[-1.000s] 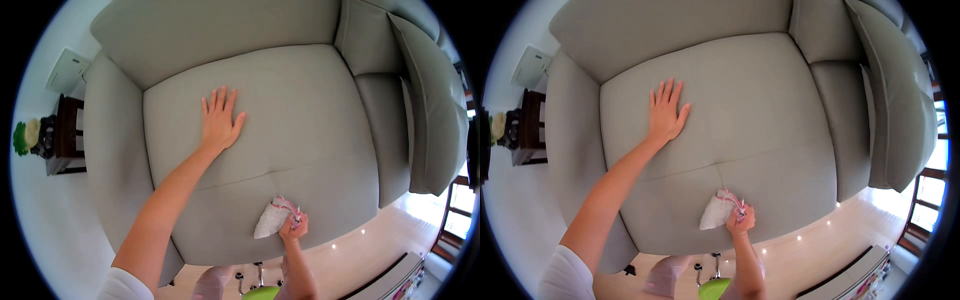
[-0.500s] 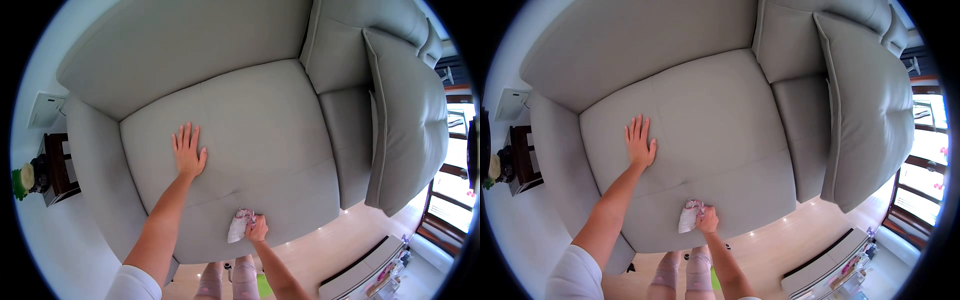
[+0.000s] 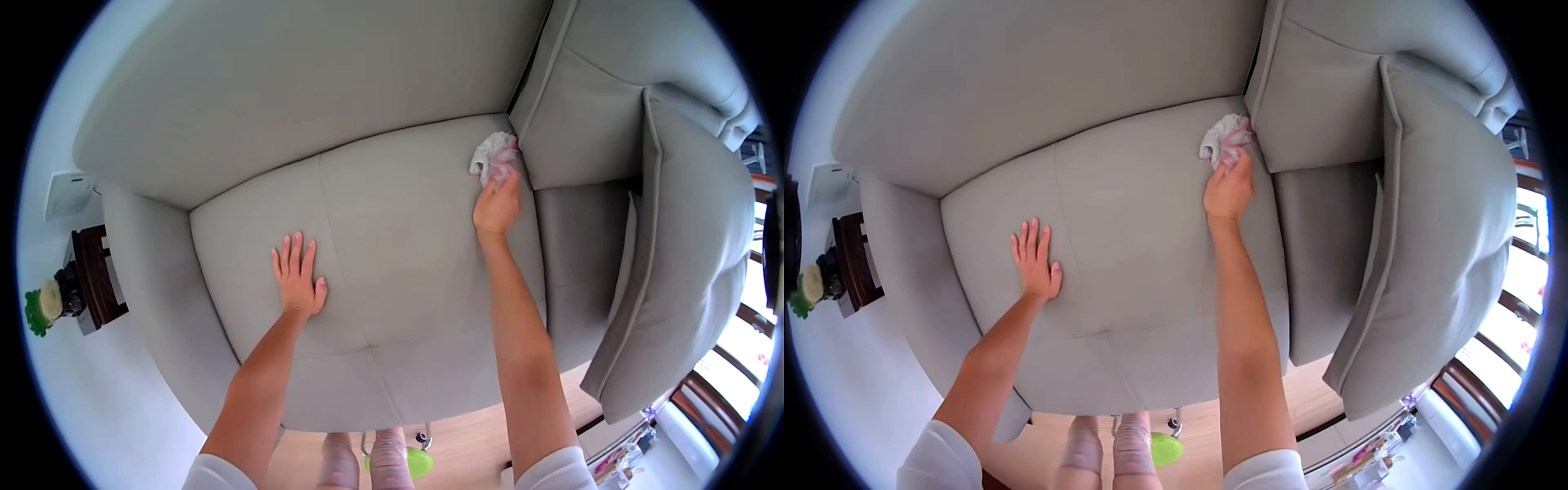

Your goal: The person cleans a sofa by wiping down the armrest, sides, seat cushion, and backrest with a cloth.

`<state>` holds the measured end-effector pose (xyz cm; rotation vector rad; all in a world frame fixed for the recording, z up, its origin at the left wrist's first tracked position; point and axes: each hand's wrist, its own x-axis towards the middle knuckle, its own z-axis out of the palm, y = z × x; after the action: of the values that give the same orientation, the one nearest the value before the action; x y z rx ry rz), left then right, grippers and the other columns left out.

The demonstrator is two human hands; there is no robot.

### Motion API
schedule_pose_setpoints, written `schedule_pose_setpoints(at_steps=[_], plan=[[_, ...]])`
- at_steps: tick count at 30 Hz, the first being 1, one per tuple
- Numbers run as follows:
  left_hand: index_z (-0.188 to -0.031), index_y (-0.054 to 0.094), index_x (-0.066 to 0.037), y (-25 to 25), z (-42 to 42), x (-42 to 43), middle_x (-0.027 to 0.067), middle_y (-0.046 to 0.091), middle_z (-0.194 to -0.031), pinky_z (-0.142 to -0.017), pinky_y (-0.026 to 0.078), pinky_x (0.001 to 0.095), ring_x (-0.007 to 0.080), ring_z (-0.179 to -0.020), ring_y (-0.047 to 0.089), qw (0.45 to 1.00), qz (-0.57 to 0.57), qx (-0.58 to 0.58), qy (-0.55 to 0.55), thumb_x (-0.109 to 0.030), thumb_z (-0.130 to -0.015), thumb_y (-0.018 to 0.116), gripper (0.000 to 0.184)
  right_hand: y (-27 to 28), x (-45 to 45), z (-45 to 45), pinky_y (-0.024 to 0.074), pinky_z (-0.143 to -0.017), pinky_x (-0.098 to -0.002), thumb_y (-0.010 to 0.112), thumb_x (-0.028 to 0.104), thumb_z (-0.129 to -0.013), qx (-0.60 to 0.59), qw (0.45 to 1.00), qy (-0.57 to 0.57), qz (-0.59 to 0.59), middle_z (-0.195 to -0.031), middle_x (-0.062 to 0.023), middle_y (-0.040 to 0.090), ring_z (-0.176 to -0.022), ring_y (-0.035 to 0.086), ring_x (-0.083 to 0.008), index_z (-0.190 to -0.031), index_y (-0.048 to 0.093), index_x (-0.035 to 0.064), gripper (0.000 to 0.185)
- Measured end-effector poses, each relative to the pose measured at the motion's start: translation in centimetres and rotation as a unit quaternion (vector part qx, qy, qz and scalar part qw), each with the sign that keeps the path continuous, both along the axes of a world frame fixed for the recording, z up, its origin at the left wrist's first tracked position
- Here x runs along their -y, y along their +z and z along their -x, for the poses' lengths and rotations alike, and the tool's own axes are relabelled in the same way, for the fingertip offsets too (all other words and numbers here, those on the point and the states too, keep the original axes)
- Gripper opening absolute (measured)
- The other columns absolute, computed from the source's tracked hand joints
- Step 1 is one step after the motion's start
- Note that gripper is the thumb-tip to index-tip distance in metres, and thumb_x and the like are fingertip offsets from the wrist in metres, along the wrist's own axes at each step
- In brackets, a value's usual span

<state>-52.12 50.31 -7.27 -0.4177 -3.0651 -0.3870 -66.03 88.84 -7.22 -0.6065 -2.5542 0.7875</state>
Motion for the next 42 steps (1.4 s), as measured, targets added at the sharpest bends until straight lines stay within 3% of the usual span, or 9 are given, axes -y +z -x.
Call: schedule_pose_setpoints(at_steps=[6, 18, 21, 24, 27, 30, 33, 36, 42], plan=[[-0.153, 0.041, -0.005, -0.4, 0.1, 0.2, 0.0198, 0.032, -0.163, -0.122, 0.009, 0.0635, 0.0432, -0.152, 0.023, 1.000, -0.003, -0.003, 0.001, -0.037, -0.093, 0.039, 0.068, -3.1, -0.4, 0.0, 0.0511, -0.079, -0.0529, 0.063, 0.016, -0.087, 0.004, 1.000, -0.015, -0.015, -0.109, -0.0164, 0.063, -0.098, 0.064, -0.0413, -0.121, 0.053, 0.0074, 0.036], [-0.157, 0.026, 0.004, 2.5, 0.8, -0.3, 0.0290, 0.020, -0.164, -0.121, 0.010, 0.0678, 0.0507, -0.152, 0.015, 0.979, 0.162, 0.114, -0.040, -0.032, -0.093, 0.043, 0.076, -5.1, -0.2, -0.2, 0.0489, -0.080, -0.0542, 0.068, 0.011, -0.081, -0.009, 0.999, 0.040, -0.001, -0.106, -0.0206, 0.059, -0.096, 0.060, -0.0444, -0.123, 0.050, 0.0057, 0.046], [-0.148, 0.036, 0.008, 3.9, 1.7, -1.5, 0.0320, 0.028, -0.158, -0.120, 0.016, 0.0669, 0.0522, -0.146, 0.025, 0.956, 0.249, 0.145, -0.064, -0.031, -0.090, 0.046, 0.070, -5.4, -0.5, -0.6, 0.0488, -0.079, -0.0554, 0.069, 0.012, -0.080, -0.001, 0.998, 0.057, 0.017, -0.108, -0.0210, 0.059, -0.096, 0.060, -0.0450, -0.124, 0.049, 0.0067, 0.048], [-0.131, 0.048, 0.006, 6.0, 5.9, -2.9, 0.0300, 0.044, -0.140, -0.110, 0.029, 0.0628, 0.0489, -0.128, 0.041, 0.927, 0.249, 0.250, -0.124, -0.028, -0.088, 0.051, 0.055, -5.8, -0.6, -0.4, 0.0490, -0.076, -0.0564, 0.069, 0.013, -0.079, -0.006, 0.998, 0.060, 0.007, -0.109, -0.0203, 0.058, -0.094, 0.060, -0.0447, -0.124, 0.048, 0.0081, 0.050], [-0.108, 0.050, 0.000, 5.1, 14.2, -4.0, 0.0229, 0.049, -0.114, -0.093, 0.037, 0.0567, 0.0405, -0.103, 0.046, 0.961, 0.060, 0.160, -0.217, -0.025, -0.081, 0.058, 0.037, -7.2, -0.7, -0.6, 0.0486, -0.073, -0.0566, 0.068, 0.014, -0.078, -0.031, 0.998, 0.047, -0.024, -0.107, -0.0191, 0.058, -0.091, 0.060, -0.0441, -0.123, 0.048, 0.0097, 0.049], [-0.107, 0.051, -0.003, 1.5, 21.6, -8.2, 0.0196, 0.050, -0.109, -0.086, 0.037, 0.0539, 0.0389, -0.098, 0.047, 0.952, -0.020, 0.110, -0.285, -0.022, -0.077, 0.063, 0.038, -8.0, -0.5, -1.4, 0.0485, -0.071, -0.0561, 0.066, 0.015, -0.078, 0.014, 0.999, 0.051, 0.006, -0.103, -0.0182, 0.057, -0.088, 0.060, -0.0434, -0.122, 0.048, 0.0104, 0.048], [-0.107, 0.055, -0.004, -2.2, 23.4, -8.7, 0.0159, 0.052, -0.109, -0.087, 0.036, 0.0509, 0.0342, -0.097, 0.048, 0.943, -0.060, 0.105, -0.309, -0.024, -0.079, 0.064, 0.036, -8.4, -1.1, -1.5, 0.0488, -0.072, -0.0553, 0.065, 0.016, -0.078, 0.044, 0.998, 0.052, 0.019, -0.100, -0.0177, 0.056, -0.086, 0.060, -0.0429, -0.121, 0.049, 0.0108, 0.046], [-0.105, 0.054, -0.005, -3.3, 23.3, -8.5, 0.0167, 0.052, -0.108, -0.085, 0.036, 0.0505, 0.0354, -0.096, 0.048, 0.945, -0.094, 0.079, -0.302, -0.023, -0.077, 0.064, 0.035, -8.1, -0.3, -1.5, 0.0495, -0.074, -0.0540, 0.065, 0.016, -0.078, 0.067, 0.996, 0.039, 0.038, -0.101, -0.0177, 0.057, -0.088, 0.060, -0.0423, -0.122, 0.050, 0.0113, 0.046], [-0.103, 0.053, -0.006, -3.8, 23.1, -8.1, 0.0185, 0.050, -0.109, -0.084, 0.036, 0.0512, 0.0381, -0.097, 0.047, 0.944, -0.096, 0.081, -0.306, -0.022, -0.075, 0.063, 0.034, -6.6, 0.3, -2.5, 0.0513, -0.089, -0.0502, 0.071, 0.019, -0.078, 0.107, 0.994, 0.011, -0.002, -0.122, -0.0189, 0.058, -0.106, 0.061, -0.0411, -0.128, 0.050, 0.0131, 0.055]])
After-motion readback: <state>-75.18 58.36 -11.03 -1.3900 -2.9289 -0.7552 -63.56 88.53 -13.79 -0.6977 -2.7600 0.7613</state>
